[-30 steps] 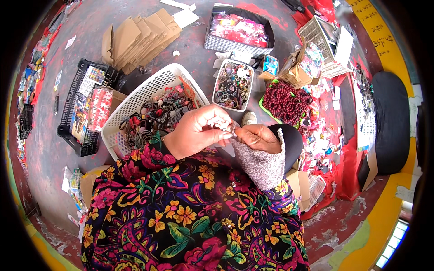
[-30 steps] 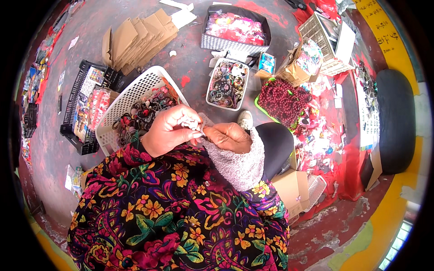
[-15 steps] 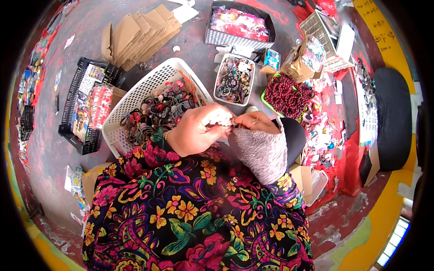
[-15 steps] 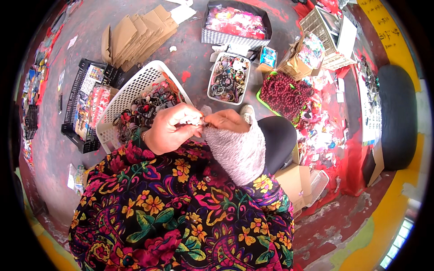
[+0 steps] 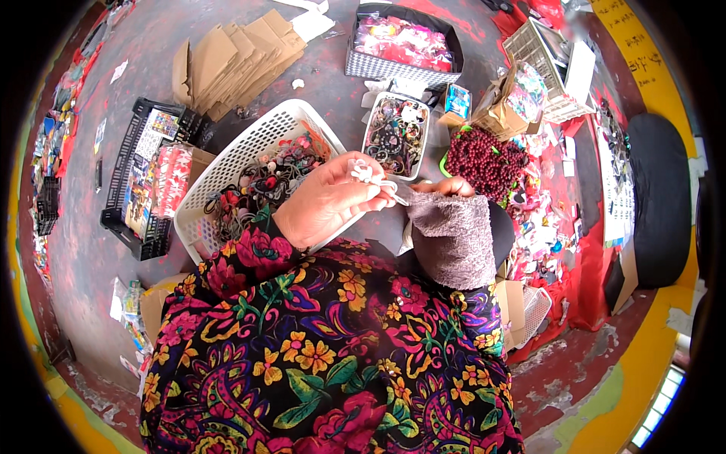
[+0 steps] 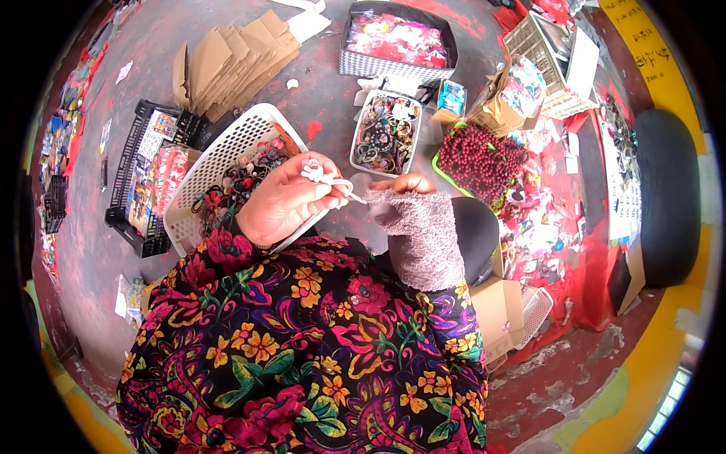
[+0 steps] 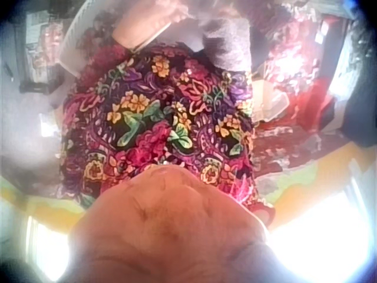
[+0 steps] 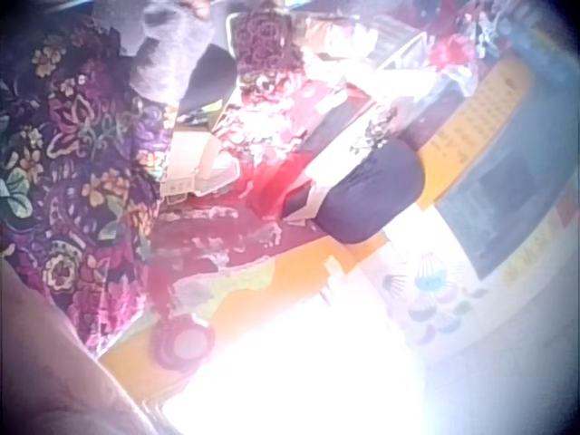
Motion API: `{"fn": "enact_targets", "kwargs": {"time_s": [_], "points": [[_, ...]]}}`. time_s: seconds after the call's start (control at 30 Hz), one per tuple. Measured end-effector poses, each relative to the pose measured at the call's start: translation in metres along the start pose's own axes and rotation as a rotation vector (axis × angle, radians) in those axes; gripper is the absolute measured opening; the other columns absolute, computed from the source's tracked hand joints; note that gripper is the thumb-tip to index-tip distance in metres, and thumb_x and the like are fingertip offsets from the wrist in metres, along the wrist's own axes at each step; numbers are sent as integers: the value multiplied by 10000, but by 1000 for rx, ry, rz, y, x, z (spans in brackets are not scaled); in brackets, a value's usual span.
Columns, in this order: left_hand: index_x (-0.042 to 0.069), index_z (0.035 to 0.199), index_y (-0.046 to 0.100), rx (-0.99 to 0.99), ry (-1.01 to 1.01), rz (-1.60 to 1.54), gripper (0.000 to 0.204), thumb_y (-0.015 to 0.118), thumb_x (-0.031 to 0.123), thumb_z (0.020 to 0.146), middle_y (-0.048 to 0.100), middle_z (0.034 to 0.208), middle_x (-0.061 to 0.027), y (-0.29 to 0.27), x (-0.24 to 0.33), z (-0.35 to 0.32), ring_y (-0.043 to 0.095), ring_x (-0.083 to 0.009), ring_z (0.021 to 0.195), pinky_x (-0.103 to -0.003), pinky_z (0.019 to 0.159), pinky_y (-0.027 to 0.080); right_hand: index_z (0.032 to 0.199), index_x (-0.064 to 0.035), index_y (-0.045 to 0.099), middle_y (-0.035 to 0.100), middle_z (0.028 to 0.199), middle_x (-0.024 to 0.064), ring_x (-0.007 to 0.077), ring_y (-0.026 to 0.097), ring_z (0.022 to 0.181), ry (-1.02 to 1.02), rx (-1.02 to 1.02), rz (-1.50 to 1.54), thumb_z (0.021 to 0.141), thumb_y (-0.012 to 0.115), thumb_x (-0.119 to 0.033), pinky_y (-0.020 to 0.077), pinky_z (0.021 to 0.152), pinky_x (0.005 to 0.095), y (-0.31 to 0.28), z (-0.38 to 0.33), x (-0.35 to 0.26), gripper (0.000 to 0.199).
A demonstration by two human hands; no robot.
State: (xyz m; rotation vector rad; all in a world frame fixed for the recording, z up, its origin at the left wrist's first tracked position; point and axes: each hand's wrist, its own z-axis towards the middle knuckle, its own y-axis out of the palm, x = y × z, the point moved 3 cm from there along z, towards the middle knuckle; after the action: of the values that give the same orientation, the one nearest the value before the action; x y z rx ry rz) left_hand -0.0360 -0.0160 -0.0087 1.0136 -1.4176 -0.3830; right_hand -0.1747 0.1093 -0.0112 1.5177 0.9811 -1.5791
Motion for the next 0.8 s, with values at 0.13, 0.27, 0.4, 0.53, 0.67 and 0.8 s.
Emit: {"fn": "enact_targets", "kwargs": {"time_s": [0.13, 0.27, 0.4, 0.53, 0.67, 0.8], "points": [[6, 1013, 519, 37, -35, 192, 142, 531, 1, 872, 582, 944, -91, 1, 0, -3, 591, -156, 832, -270, 731, 484, 970, -17, 509, 576, 900, 69, 108, 567, 780, -36, 71, -11, 833, 538, -5, 467, 707, 235, -8, 0, -4, 140], [-4, 955, 539, 46, -107, 430, 88, 550, 16, 870, 595, 845, -65, 6, 5, -2, 590, -122, 747, -250, 654, 485, 983, 1, 533, 551, 872, 36, 92, 554, 729, 57, 235, 417, 803, 573, 8, 469, 658, 242, -13, 0, -14, 184], [-8, 885, 555, -32, -194, 661, 50, 564, 38, 870, 599, 745, -45, 5, 3, -5, 585, -102, 649, -238, 590, 482, 925, -18, 561, 565, 861, 38, 105, 567, 737, -134, 86, -621, 759, 646, -38, 462, 652, 245, -9, 3, -40, 187], [-8, 839, 558, -47, -233, 680, 75, 577, 58, 869, 603, 726, -46, 8, -1, -5, 579, -89, 610, -227, 561, 476, 930, -19, 566, 574, 796, 15, 57, 528, 695, 249, 138, -19, 812, 622, -53, 422, 586, 208, 17, 1, -37, 135], [-6, 833, 561, -65, -262, 675, 93, 589, 75, 870, 609, 733, -46, 12, -2, -4, 581, -87, 608, -223, 553, 474, 956, -138, 611, 580, 901, 8, 170, 586, 744, 88, -220, -540, 859, 552, -147, 468, 687, 286, 22, -3, -30, 113], [-6, 910, 560, -172, -233, 574, 126, 541, 119, 911, 614, 784, -47, 13, -5, -5, 593, -95, 644, -230, 580, 490, 891, -100, 589, 571, 867, 45, 233, 602, 731, 276, -96, -505, 848, 565, -164, 470, 629, 347, 23, -3, -38, 81]]}}
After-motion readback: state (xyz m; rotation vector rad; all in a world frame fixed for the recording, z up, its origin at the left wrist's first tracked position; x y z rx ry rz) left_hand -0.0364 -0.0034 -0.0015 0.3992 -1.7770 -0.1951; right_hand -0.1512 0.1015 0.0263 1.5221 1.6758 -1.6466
